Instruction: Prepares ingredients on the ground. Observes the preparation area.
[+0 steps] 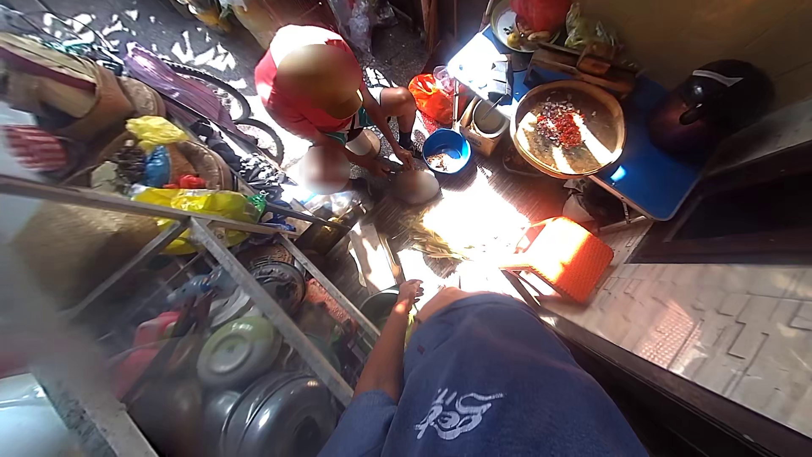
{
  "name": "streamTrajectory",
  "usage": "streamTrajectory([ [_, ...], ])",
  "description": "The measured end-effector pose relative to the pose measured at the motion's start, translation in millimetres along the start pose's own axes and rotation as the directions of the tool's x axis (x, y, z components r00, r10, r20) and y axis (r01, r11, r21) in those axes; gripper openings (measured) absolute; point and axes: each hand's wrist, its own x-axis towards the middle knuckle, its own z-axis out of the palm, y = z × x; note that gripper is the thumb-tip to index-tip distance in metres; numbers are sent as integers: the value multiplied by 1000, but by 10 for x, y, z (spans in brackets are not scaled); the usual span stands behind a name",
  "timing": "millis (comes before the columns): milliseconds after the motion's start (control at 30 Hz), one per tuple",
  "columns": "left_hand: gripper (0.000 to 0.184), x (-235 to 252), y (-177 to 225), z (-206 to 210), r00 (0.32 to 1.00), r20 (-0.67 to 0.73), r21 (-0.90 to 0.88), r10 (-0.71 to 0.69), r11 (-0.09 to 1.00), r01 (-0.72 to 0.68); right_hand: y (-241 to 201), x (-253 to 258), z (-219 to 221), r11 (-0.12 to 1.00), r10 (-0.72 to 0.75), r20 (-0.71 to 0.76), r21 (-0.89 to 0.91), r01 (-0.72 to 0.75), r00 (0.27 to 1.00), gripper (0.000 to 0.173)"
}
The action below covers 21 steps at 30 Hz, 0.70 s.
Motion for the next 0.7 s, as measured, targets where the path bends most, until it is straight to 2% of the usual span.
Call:
streamTrajectory([
  [133, 33, -24, -3, 8, 1000, -3, 3, -4, 1000, 4, -260, -244, -104, 998, 57, 50, 30, -59, 997, 28],
  [267, 32, -46, 1, 19, 1000, -8, -5, -7, 1000, 7, 292, 292, 43, 1000, -21, 25, 9, 21, 999, 28],
  [333, 34, -68, 4, 21, 1000, -6, -1, -6, 1000, 6, 203, 208, 23, 1000, 5, 32, 12, -5, 999, 29],
  [433, 33, -59, -14, 21, 1000, -2, -2, -5, 1000, 5, -166, -146, -92, 996, 86, 95, 7, -87, 992, 32],
  [567, 33, -67, -18, 29, 1000, -5, 6, -9, 1000, 9, -198, -200, -26, 997, 58, -10, 44, -57, 998, 25],
  [700, 33, -62, -24, 23, 1000, 1, 4, -10, 1000, 10, -255, -250, -54, 995, 89, 24, 32, -89, 996, 27],
])
